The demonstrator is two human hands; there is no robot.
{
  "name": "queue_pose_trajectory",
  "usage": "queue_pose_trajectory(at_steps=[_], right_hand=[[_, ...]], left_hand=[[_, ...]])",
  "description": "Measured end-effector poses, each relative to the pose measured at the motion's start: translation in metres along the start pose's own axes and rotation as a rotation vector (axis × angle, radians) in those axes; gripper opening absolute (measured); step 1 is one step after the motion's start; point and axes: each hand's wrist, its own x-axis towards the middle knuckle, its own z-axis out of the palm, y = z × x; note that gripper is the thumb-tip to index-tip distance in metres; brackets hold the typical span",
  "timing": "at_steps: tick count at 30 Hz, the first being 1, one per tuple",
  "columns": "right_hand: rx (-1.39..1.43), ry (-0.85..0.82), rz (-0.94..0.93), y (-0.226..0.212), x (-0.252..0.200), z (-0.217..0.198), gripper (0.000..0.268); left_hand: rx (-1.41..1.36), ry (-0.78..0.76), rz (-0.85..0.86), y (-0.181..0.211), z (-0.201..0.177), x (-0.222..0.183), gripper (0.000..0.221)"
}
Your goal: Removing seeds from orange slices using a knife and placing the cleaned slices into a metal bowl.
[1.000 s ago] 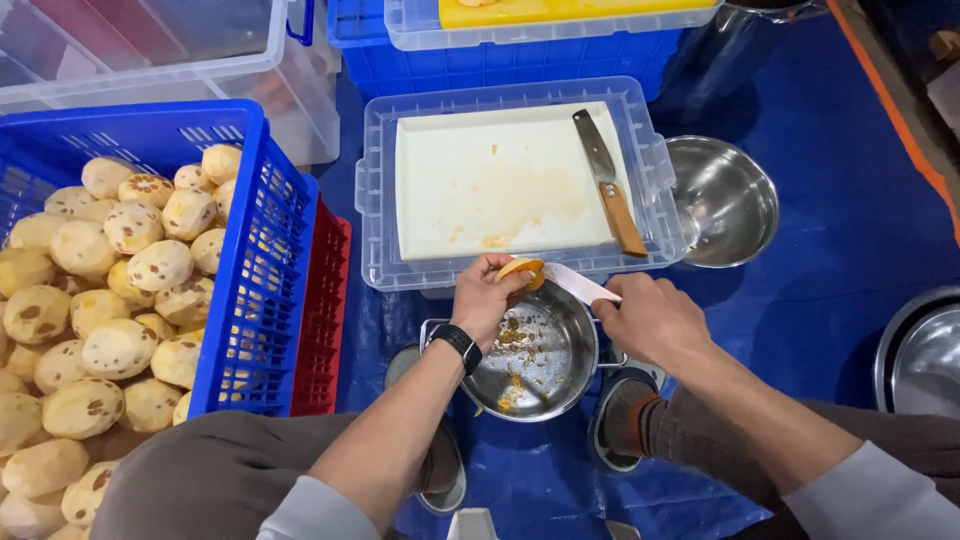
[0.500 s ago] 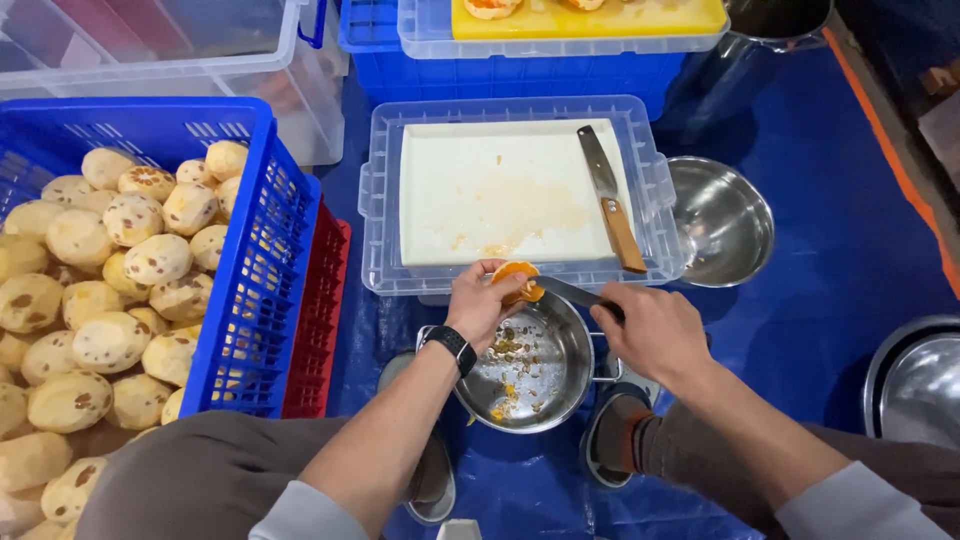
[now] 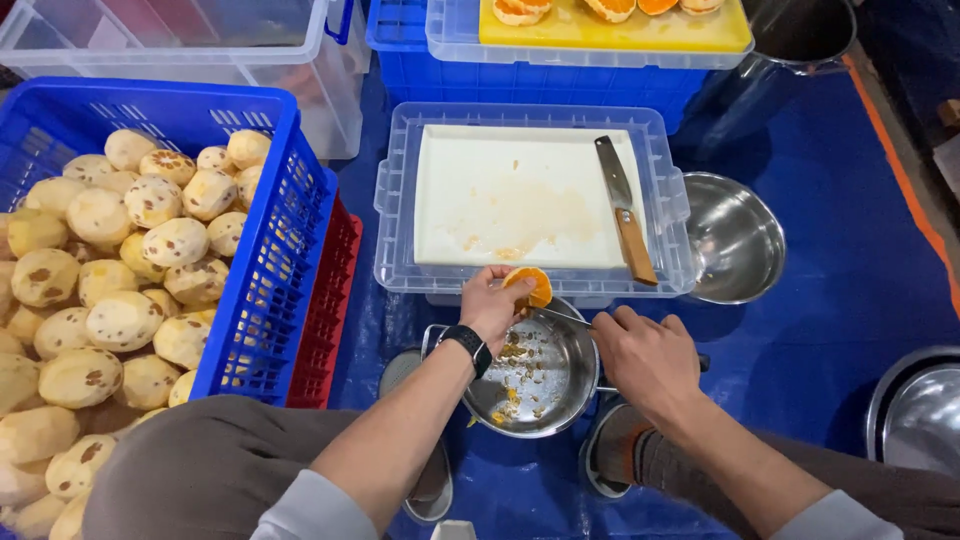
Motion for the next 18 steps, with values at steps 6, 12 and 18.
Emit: queue_pose_trajectory(at_steps=[6, 12, 18], right_hand=[[0.110, 0.049, -0.021, 0.010, 0.001, 0.013, 0.022], [0.185, -0.006, 0.083, 0.023, 0.007, 0.008, 0.017], [0.176, -0.024, 0.141, 0.026, 0.012, -0.003, 0.016]], left_hand=[[0.060, 0.030, 0.009, -0.014, -0.014, 0.023, 0.037], [0.120, -0.005, -0.043, -0.005, -0.009, 0.009, 0.041], [0.073, -0.075, -0.123, 0.010, -0.002, -0.007, 0.054]])
